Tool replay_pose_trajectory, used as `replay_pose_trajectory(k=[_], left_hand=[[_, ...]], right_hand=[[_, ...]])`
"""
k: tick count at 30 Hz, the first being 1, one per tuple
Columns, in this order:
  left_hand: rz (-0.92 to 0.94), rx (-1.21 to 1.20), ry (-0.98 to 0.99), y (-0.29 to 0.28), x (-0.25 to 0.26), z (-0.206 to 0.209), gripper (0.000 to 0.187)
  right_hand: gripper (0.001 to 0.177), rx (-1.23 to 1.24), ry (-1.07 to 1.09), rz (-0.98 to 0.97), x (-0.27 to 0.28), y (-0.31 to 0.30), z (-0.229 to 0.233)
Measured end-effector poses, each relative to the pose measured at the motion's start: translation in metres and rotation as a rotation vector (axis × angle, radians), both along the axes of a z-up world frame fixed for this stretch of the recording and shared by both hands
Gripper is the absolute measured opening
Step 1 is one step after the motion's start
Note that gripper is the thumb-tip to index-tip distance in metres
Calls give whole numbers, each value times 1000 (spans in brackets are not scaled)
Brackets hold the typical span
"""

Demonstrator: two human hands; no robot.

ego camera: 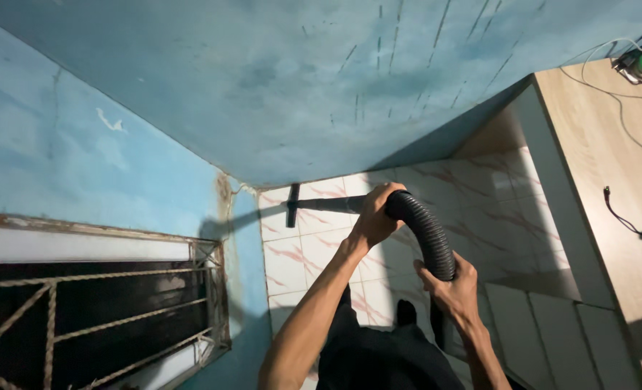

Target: The person moves an office chair away from a desk to clear the floor space. They then pick up a vacuum cleaner hose and proceed to vacuum the tiled floor area around the desk and a nearby wooden shelf.

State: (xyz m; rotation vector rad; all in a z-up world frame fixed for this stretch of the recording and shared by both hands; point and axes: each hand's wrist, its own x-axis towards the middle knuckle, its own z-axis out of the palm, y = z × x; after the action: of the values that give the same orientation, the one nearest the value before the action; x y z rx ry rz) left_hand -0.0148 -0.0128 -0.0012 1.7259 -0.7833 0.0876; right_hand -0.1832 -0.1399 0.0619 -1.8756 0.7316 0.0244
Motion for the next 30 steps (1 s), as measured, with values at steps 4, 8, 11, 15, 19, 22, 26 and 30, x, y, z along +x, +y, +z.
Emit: replay_pose_trajectory(k=[4,8,11,15,19,22,26,30], left_hand=[[-9,-40,20,-1,-2,2,44],[17,-28,29,6,-2,1,45],[28,-6,53,19,-1,2,45],[55,15,33,39,2,1,44],[68,38,78,64,9,-7,42],[80,55,52,82,16,-12,39],[112,34,12,103,21,-14,41],[148,15,-17,115,30,-16,45]], right_hand=[[25,7,10,21,0,-6,0],[25,37,-6,29,1,2,2],[26,48,12,44,6,11,2],[27,40,11,66,12,29,3],[27,48,74,81,21,51,7],[27,68,109,85,30,67,8],[26,34,98,119,40,86,8],[27,31,111,133,48,98,11]])
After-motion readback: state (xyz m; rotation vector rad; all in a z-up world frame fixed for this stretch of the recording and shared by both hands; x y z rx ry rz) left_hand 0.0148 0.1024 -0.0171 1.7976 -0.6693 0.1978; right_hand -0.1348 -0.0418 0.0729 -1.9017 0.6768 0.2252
